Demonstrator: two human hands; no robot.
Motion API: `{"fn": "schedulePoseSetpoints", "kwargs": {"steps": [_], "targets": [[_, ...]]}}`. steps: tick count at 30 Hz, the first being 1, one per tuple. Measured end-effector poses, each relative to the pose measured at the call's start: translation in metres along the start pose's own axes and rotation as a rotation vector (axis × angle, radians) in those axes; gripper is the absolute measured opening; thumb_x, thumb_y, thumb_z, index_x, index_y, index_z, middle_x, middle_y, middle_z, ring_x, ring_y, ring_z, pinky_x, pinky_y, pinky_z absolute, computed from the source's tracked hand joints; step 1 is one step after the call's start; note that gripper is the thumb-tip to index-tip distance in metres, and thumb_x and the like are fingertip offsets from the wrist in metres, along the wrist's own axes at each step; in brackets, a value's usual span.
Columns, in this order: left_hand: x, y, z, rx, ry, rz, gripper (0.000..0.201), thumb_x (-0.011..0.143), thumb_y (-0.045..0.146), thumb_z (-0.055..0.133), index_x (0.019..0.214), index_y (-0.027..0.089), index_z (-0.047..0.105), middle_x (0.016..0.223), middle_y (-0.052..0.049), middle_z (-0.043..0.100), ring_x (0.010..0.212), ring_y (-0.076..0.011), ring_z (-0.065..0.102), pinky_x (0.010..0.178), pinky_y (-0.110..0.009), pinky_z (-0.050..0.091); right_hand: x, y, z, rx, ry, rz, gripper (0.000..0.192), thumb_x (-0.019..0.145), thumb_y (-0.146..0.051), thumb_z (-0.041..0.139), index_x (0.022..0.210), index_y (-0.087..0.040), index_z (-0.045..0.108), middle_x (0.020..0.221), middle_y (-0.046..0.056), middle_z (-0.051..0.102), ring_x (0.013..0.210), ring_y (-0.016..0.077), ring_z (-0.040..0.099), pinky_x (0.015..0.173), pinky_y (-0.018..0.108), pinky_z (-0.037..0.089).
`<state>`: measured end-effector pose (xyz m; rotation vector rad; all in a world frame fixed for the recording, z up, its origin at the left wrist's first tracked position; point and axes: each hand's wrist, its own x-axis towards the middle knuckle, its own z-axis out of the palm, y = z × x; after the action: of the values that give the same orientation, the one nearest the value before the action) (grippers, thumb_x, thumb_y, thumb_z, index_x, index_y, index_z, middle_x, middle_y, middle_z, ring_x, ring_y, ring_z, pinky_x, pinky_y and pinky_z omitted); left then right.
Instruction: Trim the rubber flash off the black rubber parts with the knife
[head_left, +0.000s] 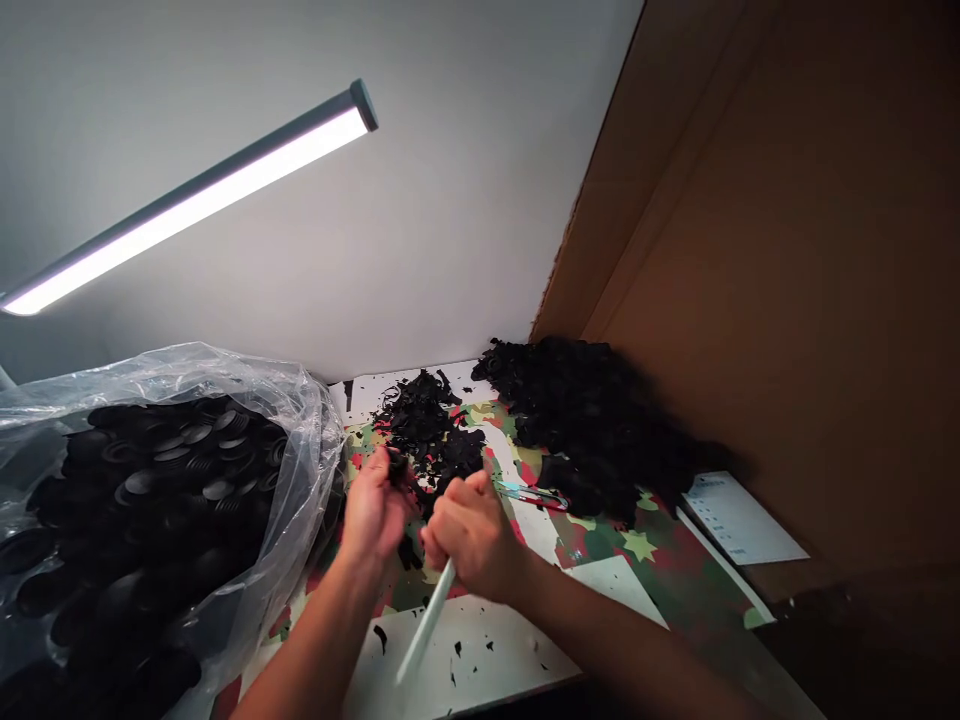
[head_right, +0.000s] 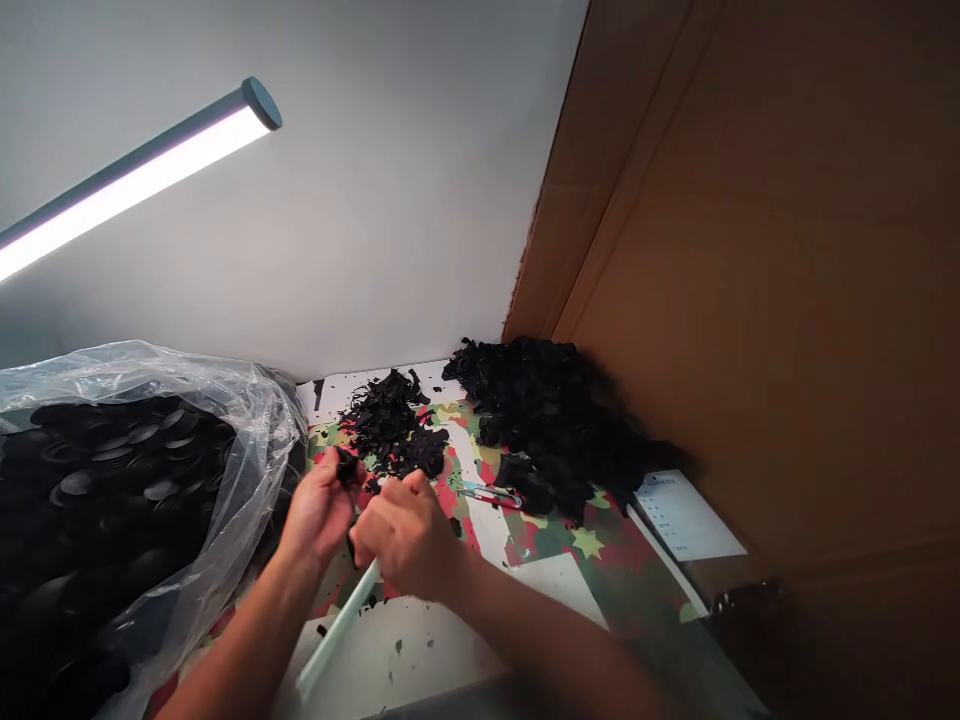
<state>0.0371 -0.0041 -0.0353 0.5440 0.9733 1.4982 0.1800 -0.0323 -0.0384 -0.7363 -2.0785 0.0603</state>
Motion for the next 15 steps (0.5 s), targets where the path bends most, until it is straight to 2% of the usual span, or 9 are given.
{"fn": "schedulePoseSetpoints", "kwargs": {"steps": [2, 7, 11, 15], "targets": [[0.005, 0.005, -0.005, -0.016, -0.002, 0.045, 0.031, 0.068, 0.039, 0.088, 0.072, 0.018, 0.066, 0.073, 0.001, 0.067, 0.069, -0.0115, 0.062, 0.071, -0.024, 0.054, 0.000, -0.001, 0.000, 0.038, 0.051, 0.006, 0.037, 0.100, -0.016, 0.039, 0.064, -0.022, 0.043, 0.055, -0.002, 0.046, 0.061, 0.0169, 0.042, 0.068, 0.037, 0.027], [0.002, 0.008, -0.009, 0.044, -0.146, 0.081, 0.042, 0.068, 0.051, 0.086, 0.092, 0.019, 0.075, 0.093, -0.005, 0.074, 0.086, -0.0174, 0.066, 0.079, -0.028, 0.053, 0.003, 0.023, 0.001, 0.122, -0.031, 0.344, 0.042, 0.104, -0.026, 0.033, 0.062, -0.023, 0.039, 0.059, 0.000, 0.046, 0.065, 0.0182, 0.046, 0.070, 0.037, 0.033], [-0.002, 0.012, -0.009, 0.147, -0.148, 0.124, 0.047, 0.061, 0.050, 0.091, 0.096, 0.022, 0.077, 0.100, -0.007, 0.076, 0.098, -0.0216, 0.067, 0.089, -0.031, 0.052, -0.002, 0.041, 0.002, 0.355, -0.114, 0.485, 0.047, 0.106, -0.040, 0.028, 0.070, -0.024, 0.053, 0.067, 0.002, 0.057, 0.069, 0.0198, 0.053, 0.069, 0.036, 0.041], [-0.003, 0.019, -0.009, 0.282, -0.170, 0.158, 0.044, 0.061, 0.039, 0.092, 0.098, 0.021, 0.078, 0.111, -0.010, 0.075, 0.111, -0.0262, 0.065, 0.098, -0.035, 0.050, -0.003, 0.045, 0.002, 0.496, -0.141, 0.504, 0.049, 0.107, -0.048, 0.027, 0.090, -0.026, 0.067, 0.092, 0.006, 0.071, 0.091, 0.0233, 0.061, 0.083, 0.039, 0.046]]}}
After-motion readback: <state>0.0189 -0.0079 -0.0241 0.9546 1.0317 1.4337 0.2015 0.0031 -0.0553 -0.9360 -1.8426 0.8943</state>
